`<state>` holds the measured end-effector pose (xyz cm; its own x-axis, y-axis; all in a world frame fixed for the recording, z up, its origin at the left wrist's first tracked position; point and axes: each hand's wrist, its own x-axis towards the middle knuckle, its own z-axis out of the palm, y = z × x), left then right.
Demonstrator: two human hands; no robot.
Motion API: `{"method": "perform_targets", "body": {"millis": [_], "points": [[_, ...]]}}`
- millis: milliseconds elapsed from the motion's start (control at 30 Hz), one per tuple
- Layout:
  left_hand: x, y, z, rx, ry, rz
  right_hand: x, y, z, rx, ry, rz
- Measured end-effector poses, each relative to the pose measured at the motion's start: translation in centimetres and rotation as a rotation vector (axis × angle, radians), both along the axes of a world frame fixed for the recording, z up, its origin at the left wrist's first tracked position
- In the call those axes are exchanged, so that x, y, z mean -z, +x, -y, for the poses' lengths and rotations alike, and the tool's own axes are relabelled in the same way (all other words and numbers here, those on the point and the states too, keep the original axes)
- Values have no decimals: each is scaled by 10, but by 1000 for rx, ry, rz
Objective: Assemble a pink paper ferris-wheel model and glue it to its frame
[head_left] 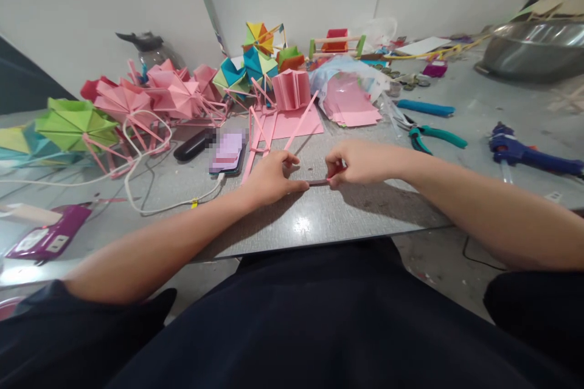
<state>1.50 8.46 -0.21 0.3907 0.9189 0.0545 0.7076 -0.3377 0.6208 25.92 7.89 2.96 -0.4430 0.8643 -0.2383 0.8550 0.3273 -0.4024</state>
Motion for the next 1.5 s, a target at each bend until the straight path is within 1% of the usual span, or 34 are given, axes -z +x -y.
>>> {"method": "perform_targets", "body": {"millis": [133, 233, 467, 600, 733, 833, 933, 1000, 1067, 1167, 1267, 1400, 1500], "points": [[1, -2, -3, 17, 9, -5, -2, -5, 2, 23, 14, -1], [1, -4, 0, 48, 45, -23, -5, -3, 1, -6, 35, -15], [-2, -7, 17, 122, 116, -68, -13, 10, 3, -233, 116, -157], [-6, -5, 19, 195, 107, -70, -12, 13, 3, -308, 173, -212], [-7, -1, 17, 280, 77, -24, -8, 14, 0, -380, 224, -255], [-6, 0, 13, 279, 98, 5, -7, 14, 0, -391, 266, -293], [-5, -2, 8, 195, 110, 24, -12, 18, 0, -352, 262, -311], [-4, -5, 5, 138, 144, 35, -18, 26, -1, -294, 206, -271], [-2, -8, 3, 112, 188, 28, -25, 39, -7, -214, 139, -209], [0, -10, 4, 130, 231, -23, -33, 63, -23, -80, 82, -115], [3, -9, 6, 191, 264, -95, -34, 82, -39, 26, 76, -10], [6, 0, 7, 286, 332, -200, -29, 92, -45, 177, 126, 158], [7, 7, 5, 286, 355, -244, -26, 93, -44, 280, 98, 216]]}}
